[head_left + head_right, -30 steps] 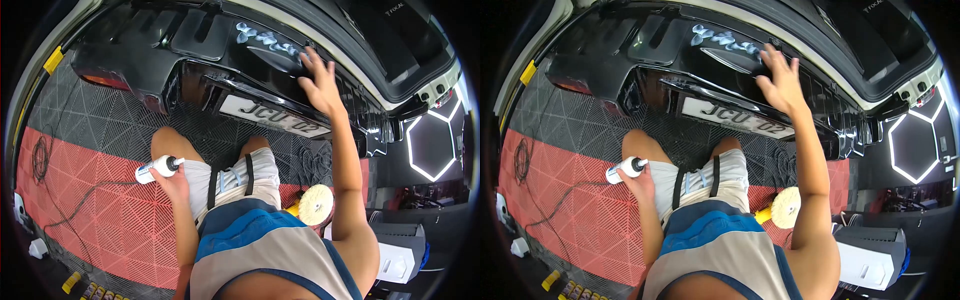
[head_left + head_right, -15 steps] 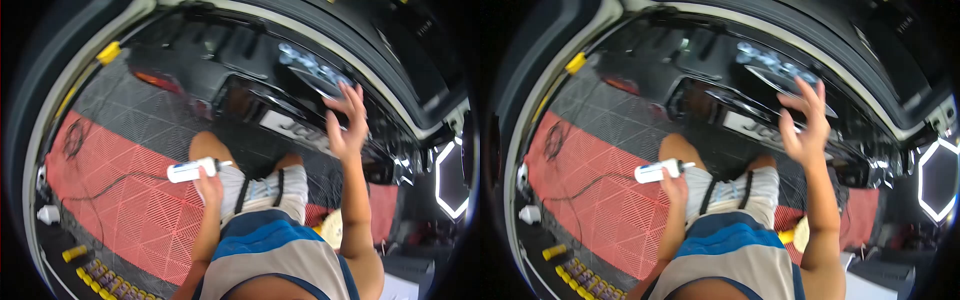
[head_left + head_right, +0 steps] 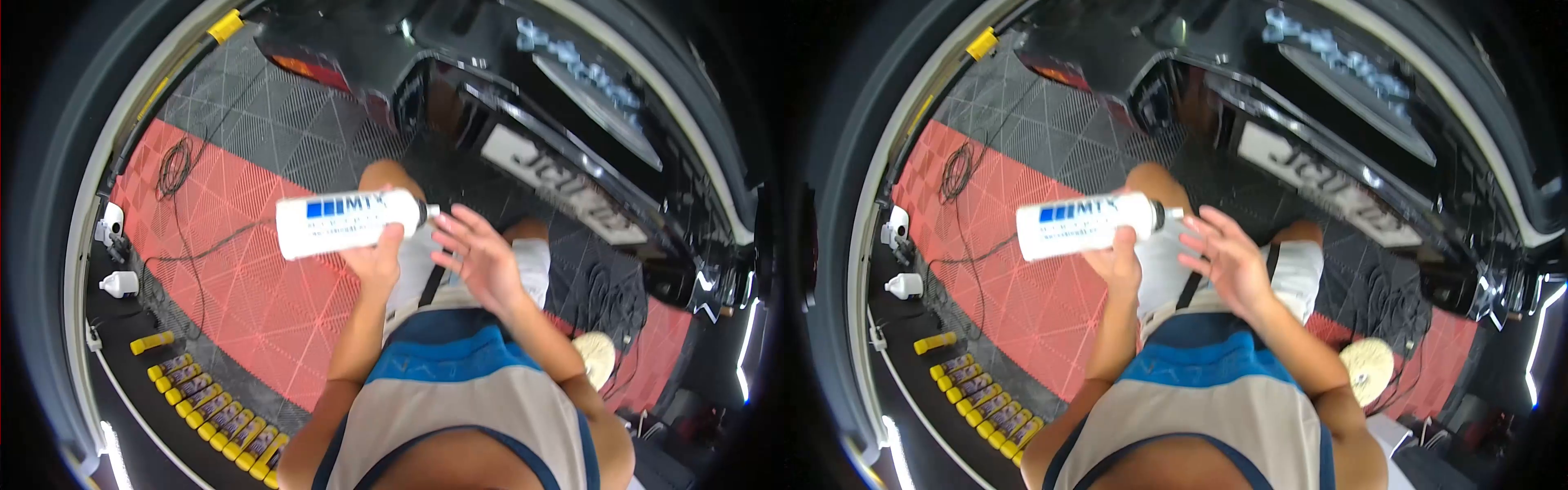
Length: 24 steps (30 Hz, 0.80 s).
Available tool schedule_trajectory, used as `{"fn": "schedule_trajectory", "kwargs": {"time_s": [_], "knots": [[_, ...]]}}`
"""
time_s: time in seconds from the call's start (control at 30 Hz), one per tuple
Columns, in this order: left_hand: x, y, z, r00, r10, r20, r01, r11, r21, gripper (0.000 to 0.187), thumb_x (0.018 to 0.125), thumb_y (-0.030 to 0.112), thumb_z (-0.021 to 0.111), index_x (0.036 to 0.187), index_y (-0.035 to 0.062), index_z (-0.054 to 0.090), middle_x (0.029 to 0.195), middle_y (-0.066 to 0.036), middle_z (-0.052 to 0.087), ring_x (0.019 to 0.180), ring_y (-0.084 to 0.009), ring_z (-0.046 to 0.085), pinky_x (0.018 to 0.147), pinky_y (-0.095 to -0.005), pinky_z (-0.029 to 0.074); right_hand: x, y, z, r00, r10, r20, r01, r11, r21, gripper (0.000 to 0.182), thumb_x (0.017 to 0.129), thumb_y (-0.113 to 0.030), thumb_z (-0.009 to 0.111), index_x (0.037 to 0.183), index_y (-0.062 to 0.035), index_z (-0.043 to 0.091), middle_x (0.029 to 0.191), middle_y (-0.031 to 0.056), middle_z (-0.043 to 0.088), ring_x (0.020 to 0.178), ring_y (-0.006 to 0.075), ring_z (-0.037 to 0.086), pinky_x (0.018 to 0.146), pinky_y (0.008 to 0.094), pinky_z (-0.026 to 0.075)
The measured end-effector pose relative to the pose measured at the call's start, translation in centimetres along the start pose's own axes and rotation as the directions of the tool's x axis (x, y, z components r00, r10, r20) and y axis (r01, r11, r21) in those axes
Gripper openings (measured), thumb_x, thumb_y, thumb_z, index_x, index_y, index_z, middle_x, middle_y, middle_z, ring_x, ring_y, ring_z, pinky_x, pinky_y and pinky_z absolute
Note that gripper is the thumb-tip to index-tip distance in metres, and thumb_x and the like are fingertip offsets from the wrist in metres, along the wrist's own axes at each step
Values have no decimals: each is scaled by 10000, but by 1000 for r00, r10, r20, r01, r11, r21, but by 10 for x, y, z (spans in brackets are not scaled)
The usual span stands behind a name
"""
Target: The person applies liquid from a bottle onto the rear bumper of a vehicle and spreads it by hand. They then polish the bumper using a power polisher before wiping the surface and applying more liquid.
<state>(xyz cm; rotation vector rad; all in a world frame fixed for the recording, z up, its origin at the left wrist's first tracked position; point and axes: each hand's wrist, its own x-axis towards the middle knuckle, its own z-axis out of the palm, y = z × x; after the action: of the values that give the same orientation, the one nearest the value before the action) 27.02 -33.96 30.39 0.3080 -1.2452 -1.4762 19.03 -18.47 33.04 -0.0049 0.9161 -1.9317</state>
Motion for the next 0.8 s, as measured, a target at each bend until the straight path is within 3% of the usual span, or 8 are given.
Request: {"fn": "schedule_trajectory", "kwargs": {"time_s": [0.1,0.4,0.8], "knots": [[5,8,-1,997,4,81,-8,999,52,543,916,286,732,1228,-105,522,1131,-234,654,1064,-301,655,979,-424,507,-2,-7,0,998,14,65,-18,998,61,568,965,-152,550,1482,-8,365,1463,207,498,1282,318,547,1056,493,471],[-3,8,4,991,-10,130,1,997,72,553,934,291,717,1260,-97,497,1109,-223,652,1069,-312,658,981,-447,515,-7,-9,-8,992,5,123,-21,992,125,559,973,-148,544,1483,-2,366,1458,199,496,1294,311,540,1080,481,459],[-4,-5,17,987,-35,156,18,994,106,568,935,309,710,1261,-99,487,1102,-227,656,1049,-308,666,977,-441,517,-12,-15,-19,997,-7,73,-9,974,225,554,966,-126,543,1468,32,370,1402,188,530,1292,310,537,1081,477,463]]}}
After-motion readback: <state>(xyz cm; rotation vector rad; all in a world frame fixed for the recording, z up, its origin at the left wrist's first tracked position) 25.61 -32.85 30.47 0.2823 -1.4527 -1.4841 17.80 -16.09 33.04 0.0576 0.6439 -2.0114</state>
